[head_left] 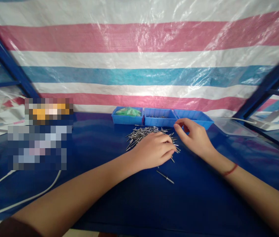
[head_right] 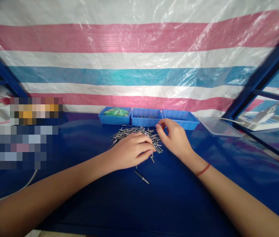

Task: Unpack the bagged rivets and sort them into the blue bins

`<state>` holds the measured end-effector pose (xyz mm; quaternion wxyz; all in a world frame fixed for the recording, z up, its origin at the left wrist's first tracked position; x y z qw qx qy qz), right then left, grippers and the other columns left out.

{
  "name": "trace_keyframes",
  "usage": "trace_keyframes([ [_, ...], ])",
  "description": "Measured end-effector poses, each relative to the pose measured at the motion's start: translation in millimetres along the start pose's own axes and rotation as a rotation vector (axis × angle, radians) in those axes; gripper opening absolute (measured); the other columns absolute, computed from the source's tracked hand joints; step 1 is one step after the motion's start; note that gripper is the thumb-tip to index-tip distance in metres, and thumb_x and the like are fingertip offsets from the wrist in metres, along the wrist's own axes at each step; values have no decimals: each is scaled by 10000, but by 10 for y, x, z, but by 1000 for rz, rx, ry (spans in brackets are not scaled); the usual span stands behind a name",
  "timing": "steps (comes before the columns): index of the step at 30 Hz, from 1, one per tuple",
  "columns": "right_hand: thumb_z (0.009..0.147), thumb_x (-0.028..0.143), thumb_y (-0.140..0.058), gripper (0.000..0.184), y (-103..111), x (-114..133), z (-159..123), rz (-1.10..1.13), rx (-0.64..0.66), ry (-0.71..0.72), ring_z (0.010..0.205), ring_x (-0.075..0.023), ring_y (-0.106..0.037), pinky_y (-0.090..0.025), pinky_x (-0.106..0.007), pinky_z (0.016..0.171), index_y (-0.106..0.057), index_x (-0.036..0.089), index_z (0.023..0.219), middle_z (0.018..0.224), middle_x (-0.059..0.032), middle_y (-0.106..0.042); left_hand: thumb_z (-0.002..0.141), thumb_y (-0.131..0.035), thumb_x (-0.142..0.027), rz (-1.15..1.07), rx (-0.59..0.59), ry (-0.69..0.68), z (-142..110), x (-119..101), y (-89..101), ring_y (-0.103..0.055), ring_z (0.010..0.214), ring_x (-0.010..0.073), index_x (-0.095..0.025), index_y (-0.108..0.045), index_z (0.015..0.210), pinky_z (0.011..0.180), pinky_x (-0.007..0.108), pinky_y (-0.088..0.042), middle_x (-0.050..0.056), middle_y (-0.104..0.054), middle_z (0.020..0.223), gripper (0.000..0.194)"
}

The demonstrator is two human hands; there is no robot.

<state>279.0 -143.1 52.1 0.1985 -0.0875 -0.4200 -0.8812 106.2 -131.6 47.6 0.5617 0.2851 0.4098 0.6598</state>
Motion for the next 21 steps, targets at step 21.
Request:
trace_keyframes([
  [21,810,338,-502,209,-123,-191,-103,337,28,-278,693,-185,-596,-457,-319,677,-613,166,849,784,-48,-657,905,-512,-291,132,17,1,184,62,-210,-567,892,176,-201,-652,887,799,309,-398,29,-622,932,167],
])
Point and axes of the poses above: each hand's wrist, its own z-axis towards the middle knuckle, its own y-axis out of the back of the hand, x = y × z, the point moved 2 cm from there along z, towards the middle knuckle
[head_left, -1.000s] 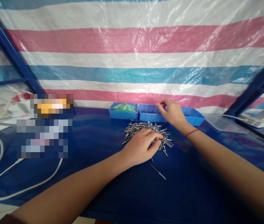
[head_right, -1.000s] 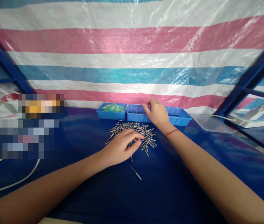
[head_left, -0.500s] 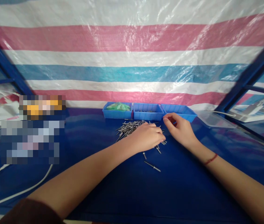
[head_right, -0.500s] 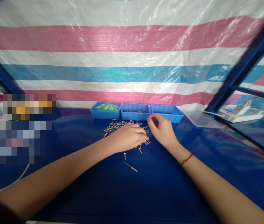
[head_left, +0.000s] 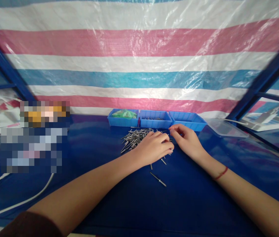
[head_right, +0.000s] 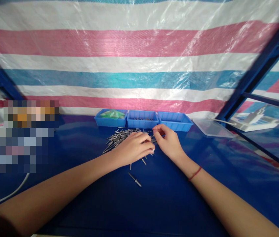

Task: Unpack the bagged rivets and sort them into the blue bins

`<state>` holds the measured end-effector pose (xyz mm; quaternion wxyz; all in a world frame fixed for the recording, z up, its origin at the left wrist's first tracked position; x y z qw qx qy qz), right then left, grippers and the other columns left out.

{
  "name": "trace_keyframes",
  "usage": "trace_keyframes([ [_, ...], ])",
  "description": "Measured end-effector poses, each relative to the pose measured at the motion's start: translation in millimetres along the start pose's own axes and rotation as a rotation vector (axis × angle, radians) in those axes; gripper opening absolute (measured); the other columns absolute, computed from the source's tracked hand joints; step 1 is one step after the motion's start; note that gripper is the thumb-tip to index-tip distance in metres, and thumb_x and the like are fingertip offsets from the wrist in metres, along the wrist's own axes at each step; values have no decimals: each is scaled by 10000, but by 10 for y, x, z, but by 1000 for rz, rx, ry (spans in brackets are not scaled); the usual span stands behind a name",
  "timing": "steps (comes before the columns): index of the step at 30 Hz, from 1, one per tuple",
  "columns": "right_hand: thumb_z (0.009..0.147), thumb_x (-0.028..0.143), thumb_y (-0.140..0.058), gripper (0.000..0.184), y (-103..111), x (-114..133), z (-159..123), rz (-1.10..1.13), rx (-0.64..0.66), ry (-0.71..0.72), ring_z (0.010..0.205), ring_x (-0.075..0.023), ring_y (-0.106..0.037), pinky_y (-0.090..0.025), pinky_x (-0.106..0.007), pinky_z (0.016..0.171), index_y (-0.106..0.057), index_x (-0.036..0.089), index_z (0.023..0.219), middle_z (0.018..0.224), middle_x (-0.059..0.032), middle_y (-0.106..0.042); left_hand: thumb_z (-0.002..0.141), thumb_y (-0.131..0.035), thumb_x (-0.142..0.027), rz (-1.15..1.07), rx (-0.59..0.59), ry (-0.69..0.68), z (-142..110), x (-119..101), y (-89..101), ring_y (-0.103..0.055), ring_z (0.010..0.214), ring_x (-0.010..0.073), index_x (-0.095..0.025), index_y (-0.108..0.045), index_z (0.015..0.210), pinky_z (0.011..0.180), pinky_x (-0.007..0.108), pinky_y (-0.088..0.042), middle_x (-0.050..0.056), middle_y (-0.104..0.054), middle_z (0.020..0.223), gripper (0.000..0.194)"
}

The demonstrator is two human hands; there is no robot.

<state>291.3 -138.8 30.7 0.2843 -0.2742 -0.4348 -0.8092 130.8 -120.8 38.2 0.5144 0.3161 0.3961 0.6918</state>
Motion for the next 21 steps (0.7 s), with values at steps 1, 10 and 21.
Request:
trace_keyframes([
  [1,811,340,-501,206,3,21,-9,8,5,6,688,-181,-593,-454,-314,675,-614,170,838,778,-44,-657,911,-496,-285,-37,-36,30,-1,4,15,-577,851,168,-194,-645,894,780,299,-414,29,-625,887,175],
  [10,856,424,-454,339,-41,246,-115,261,250,-59,510,-112,-448,-357,-244,505,-574,176,659,555,25,-504,818,-544,-122,-389,-350,339,-70,89,86,-640,777,134,-180,-615,921,742,251,-487,23,-686,894,138],
  [21,808,445,-571,273,-84,323,-171,555,254,-200,548,-104,-462,-348,-234,496,-574,173,834,629,23,-525,814,-606,-188,-787,-437,625,-73,105,47,-675,820,155,-183,-555,1055,704,261,-501,26,-717,880,246],
])
Point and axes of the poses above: each hand's wrist, its own z-axis towards the middle knuckle, its own y-axis out of the back of the hand, x = y × z, the point moved 2 cm from there along z, towards the middle knuckle
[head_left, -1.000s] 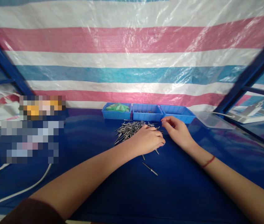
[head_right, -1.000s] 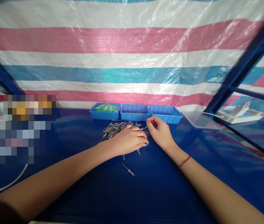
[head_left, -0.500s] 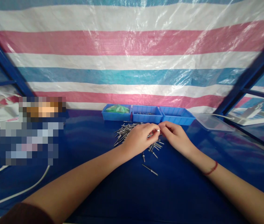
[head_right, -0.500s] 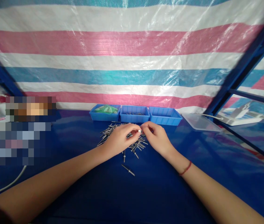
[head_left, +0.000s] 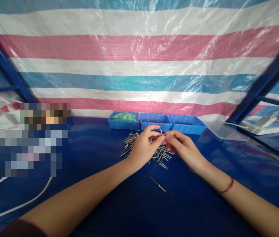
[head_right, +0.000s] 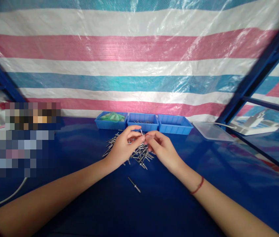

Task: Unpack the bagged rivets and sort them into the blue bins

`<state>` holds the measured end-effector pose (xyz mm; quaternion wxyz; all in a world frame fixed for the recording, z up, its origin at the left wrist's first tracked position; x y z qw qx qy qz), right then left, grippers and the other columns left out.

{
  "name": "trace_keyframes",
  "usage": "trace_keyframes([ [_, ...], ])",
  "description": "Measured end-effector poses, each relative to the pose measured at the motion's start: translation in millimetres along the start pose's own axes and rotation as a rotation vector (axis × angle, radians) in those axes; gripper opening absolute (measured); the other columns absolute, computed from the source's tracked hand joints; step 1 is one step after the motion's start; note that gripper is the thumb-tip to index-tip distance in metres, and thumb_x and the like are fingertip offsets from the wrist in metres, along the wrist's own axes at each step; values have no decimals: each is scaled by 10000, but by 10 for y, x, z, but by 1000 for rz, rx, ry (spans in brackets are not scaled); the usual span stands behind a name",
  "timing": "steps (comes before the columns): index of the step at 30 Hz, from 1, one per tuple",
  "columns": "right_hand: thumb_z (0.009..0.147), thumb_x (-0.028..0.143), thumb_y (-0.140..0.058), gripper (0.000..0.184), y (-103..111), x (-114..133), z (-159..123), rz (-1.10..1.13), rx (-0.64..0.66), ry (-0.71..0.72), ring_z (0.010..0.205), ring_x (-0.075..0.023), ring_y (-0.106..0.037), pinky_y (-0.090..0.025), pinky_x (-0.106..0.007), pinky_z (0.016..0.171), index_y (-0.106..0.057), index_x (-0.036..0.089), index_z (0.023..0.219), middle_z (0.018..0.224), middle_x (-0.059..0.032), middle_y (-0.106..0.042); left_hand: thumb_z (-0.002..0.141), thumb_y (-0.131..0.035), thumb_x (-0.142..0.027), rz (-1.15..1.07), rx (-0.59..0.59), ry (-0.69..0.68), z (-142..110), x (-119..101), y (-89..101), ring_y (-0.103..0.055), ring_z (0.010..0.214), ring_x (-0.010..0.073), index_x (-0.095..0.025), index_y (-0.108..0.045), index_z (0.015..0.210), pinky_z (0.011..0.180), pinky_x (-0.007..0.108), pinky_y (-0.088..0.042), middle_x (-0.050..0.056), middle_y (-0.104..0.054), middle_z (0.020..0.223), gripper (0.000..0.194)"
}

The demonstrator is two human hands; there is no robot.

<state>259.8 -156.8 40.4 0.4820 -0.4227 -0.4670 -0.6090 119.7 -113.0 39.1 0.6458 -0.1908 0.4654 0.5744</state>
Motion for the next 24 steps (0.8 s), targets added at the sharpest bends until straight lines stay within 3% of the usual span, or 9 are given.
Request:
trace_keyframes([
  [5,822,481,-549,319,-104,90,-96,226,73,-107,551,-104,-451,-331,-232,485,-563,167,766,611,15,-502,836,-562,-192,-1,41,-14,-31,-183,48,-642,929,163,-188,-635,905,814,296,-482,30,-694,980,101],
  [10,809,450,-600,302,-215,173,-213,414,184,-164,521,-79,-409,-299,-220,478,-563,159,737,602,22,-483,826,-563,-200,-24,89,34,-171,-238,156,-629,873,162,-191,-645,898,725,274,-485,34,-662,965,109],
  [17,814,444,-610,298,-290,210,-273,349,186,-116,509,-77,-387,-294,-229,485,-564,167,711,587,26,-479,816,-594,-249,-43,31,34,-282,-271,290,-624,758,142,-185,-653,900,683,250,-484,23,-676,854,121],
  [24,780,400,-660,227,-220,183,-236,220,63,-9,547,-84,-437,-352,-225,511,-612,187,843,609,32,-511,818,-589,-238,-39,11,51,-260,-258,312,-648,777,142,-189,-656,907,715,255,-504,23,-698,882,121],
])
Point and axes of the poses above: each hand's wrist, its own z-axis towards the middle knuckle, its own y-axis out of the back of the hand, x = y × z, the point moved 2 cm from there along z, towards the middle knuckle
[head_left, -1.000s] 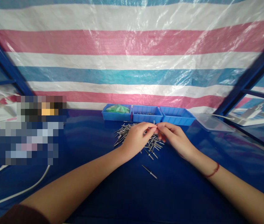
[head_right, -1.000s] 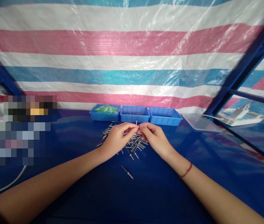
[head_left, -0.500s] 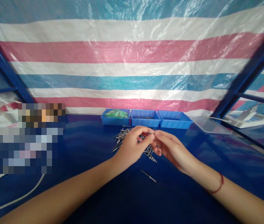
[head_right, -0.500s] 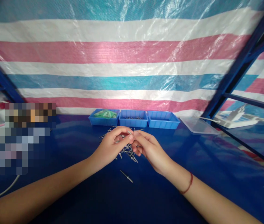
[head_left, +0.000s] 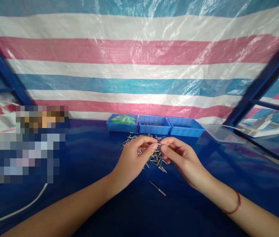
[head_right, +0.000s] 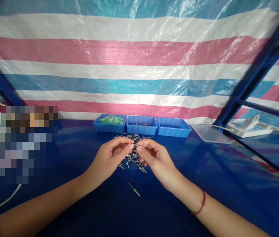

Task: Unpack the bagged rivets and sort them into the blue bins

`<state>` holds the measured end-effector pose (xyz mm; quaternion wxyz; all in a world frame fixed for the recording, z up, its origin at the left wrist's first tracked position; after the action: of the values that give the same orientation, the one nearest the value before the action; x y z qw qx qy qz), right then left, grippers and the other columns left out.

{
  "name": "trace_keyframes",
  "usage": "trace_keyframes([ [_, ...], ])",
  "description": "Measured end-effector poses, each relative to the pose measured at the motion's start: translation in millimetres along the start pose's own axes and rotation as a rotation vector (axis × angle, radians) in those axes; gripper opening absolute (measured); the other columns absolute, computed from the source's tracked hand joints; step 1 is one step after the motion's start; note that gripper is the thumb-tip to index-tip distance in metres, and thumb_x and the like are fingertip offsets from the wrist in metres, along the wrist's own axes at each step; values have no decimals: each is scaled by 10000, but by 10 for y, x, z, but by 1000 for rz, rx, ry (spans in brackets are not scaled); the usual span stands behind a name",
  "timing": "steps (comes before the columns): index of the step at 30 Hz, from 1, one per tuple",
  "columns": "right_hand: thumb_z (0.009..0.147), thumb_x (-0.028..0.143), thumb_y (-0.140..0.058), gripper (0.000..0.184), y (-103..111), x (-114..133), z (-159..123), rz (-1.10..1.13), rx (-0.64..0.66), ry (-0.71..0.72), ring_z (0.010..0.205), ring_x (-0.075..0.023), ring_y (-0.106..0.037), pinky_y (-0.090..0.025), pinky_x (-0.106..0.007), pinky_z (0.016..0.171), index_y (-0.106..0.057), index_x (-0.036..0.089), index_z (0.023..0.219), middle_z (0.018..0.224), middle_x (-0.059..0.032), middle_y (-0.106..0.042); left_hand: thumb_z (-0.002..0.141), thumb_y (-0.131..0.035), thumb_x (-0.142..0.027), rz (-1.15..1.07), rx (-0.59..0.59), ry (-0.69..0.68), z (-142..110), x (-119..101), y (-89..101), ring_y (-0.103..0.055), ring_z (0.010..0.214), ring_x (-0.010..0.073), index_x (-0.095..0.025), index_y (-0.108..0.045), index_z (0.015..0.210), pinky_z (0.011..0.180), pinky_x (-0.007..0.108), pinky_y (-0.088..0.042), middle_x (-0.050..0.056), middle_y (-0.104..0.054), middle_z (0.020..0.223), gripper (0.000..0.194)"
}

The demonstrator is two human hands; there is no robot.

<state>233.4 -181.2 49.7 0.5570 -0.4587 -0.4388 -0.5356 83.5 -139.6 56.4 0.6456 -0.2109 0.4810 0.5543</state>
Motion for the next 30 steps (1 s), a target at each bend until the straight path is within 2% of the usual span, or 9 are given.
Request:
trace_keyframes([
  [4,748,315,-697,157,58,42,7,-110,-84,179,617,-105,-490,-404,-243,554,-628,226,857,700,16,-552,821,-590,-256,-13,4,27,11,67,-24,-656,802,156,-194,-657,920,728,269,-511,30,-701,901,135],
  [9,790,319,-636,121,77,104,-26,-309,-78,274,640,-150,-533,-448,-294,575,-596,241,875,711,-5,-571,857,-545,-278,-64,105,28,25,134,-59,-647,779,151,-179,-633,932,725,263,-507,31,-686,854,152],
  [13,817,227,-583,35,81,180,-83,-662,-30,523,623,-150,-526,-431,-301,576,-554,231,798,716,-14,-562,907,-458,-260,90,242,-137,37,67,-61,-609,761,143,-169,-618,843,712,257,-484,22,-633,784,195],
  [16,821,195,-555,101,116,239,-47,-856,-33,705,653,-161,-542,-425,-307,606,-523,227,731,724,-24,-577,928,-426,-248,202,239,-240,56,22,-49,-592,868,146,-171,-601,954,809,278,-465,47,-626,929,193],
  [19,859,257,-520,118,238,259,191,-973,-201,709,637,-163,-534,-414,-306,603,-534,218,749,720,-32,-582,927,-437,-273,257,122,-198,99,83,-13,-587,916,151,-171,-468,1218,827,299,-476,87,-584,1097,311],
  [22,886,335,-483,192,393,205,607,-1089,-343,633,617,-168,-525,-415,-313,623,-551,206,762,694,-37,-574,929,-430,-266,325,86,-230,138,192,21,-588,925,162,-165,-456,1226,830,314,-480,89,-592,1075,315],
  [26,861,376,-509,216,509,74,1082,-1175,-325,631,789,-232,-554,-419,-364,751,-571,200,753,769,-79,-599,914,-431,-180,531,198,-407,121,260,19,-563,992,193,-177,-564,1086,903,370,-440,74,-617,1048,218],
  [28,843,391,-533,214,525,21,1147,-1179,-318,626,839,-253,-551,-412,-387,790,-583,192,786,809,-96,-610,906,-434,-153,641,276,-467,87,253,-10,-551,999,202,-186,-602,1052,905,377,-429,65,-623,1039,224],
  [30,860,391,-506,224,527,-10,1077,-1166,-333,617,836,-251,-551,-413,-391,794,-588,183,837,834,-101,-616,903,-448,-154,709,334,-501,57,227,-53,-545,999,204,-193,-630,1037,897,368,-424,54,-630,1028,229],
])
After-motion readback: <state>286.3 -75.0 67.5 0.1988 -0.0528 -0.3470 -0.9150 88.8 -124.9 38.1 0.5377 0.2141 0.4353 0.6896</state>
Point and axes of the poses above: each hand's wrist, its own z-axis towards the middle knuckle, its own y-axis out of the back of the hand, x = y × z, the point moved 2 cm from there along z, towards the middle knuckle
